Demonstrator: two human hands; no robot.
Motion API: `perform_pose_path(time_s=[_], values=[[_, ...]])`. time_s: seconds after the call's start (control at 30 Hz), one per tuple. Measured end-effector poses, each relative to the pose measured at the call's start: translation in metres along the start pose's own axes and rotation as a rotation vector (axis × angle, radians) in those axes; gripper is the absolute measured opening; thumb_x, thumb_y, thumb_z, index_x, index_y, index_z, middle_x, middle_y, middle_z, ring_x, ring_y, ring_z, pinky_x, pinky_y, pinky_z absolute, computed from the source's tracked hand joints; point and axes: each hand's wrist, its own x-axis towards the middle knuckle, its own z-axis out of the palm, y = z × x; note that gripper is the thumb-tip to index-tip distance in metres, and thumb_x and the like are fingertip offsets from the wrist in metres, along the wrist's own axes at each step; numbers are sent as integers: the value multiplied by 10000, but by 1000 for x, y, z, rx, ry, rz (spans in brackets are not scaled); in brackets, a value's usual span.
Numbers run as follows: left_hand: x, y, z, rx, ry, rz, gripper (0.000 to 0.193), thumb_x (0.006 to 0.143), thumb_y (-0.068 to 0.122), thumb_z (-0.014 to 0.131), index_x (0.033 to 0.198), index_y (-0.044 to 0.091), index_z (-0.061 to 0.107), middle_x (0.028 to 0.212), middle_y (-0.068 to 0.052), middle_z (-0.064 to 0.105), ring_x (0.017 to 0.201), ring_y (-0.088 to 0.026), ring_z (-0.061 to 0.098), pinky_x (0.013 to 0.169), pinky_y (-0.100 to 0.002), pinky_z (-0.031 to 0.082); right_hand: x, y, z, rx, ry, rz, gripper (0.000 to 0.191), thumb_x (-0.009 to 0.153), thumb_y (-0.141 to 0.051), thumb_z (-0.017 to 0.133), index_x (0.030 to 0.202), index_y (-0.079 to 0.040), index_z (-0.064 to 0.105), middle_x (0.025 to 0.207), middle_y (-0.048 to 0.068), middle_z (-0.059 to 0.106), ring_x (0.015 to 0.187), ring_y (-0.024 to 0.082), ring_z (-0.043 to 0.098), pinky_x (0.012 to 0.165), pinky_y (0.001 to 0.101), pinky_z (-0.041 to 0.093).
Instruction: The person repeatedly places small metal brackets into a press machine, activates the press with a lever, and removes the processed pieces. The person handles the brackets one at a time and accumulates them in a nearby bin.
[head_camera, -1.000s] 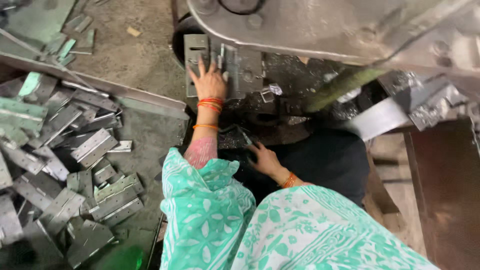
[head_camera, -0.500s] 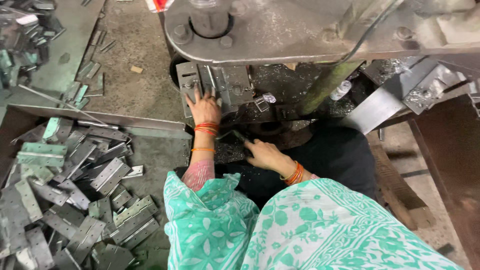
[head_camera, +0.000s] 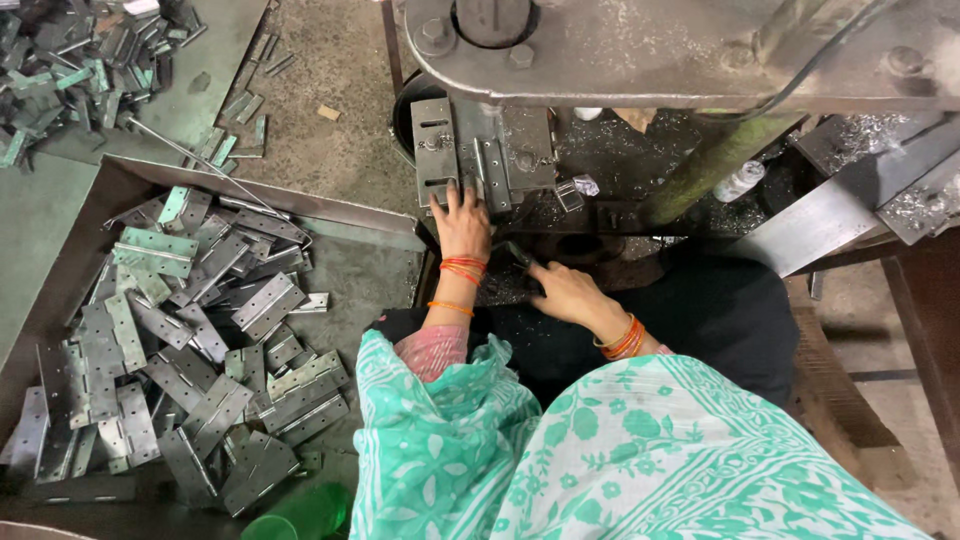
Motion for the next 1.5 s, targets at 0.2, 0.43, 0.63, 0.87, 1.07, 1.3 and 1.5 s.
perform_pose_path(time_s=[0.2,0.43,0.63,0.87,1.07,1.3,1.5], values=[[10,-1,-13,-78,-23,-31,269,961,219,562,1109,92,747,1348,-58,657,1329,-320,492,1187,-611,279,-4,-2,-7,12,-13,0,558,853,-311,702,1366,-128,584,1162,228,661,1057,431,666,858,523,560],[8,-28,-79,-464,286,-62,278,800,113,722,1064,26,726,1146,-96,669,1143,-315,582,1054,-506,431,-5,1,-13,134,128,-69,547,919,-398,695,1371,-109,589,1257,236,640,1142,439,621,915,513,523],[14,-39,-71,-967,256,-206,221,837,119,825,996,6,721,939,-136,686,929,-344,619,840,-408,515,39,28,-19,615,483,-60,543,920,-185,759,1417,-89,562,1245,150,676,1005,232,696,855,359,556],[40,-25,-19,-1741,34,-302,210,920,128,789,1091,9,759,1009,-137,680,926,-408,653,833,-337,549,79,49,-29,1250,691,-114,217,975,-27,776,1114,-14,611,1073,86,703,910,138,706,737,264,567],[38,-38,-14,-374,8,-365,553,829,265,777,1335,92,638,1369,-77,609,1279,-327,495,971,-512,466,80,24,-35,220,699,-277,246,876,31,780,1095,-7,676,1096,112,673,957,246,694,829,357,585],[22,-22,-32,-284,-407,-61,830,783,533,760,1472,151,495,1523,-51,462,1467,-349,254,1145,-698,177,84,-20,-40,127,471,-374,451,820,-9,738,1263,-25,653,1265,158,605,1172,383,622,999,433,537],[27,-25,-19,-202,-422,-33,843,813,521,764,1536,202,469,1560,2,460,1537,-339,206,1184,-745,117,22,-14,-41,116,282,-256,487,890,-178,753,1345,-57,631,1420,161,564,1244,406,585,1016,460,514]])
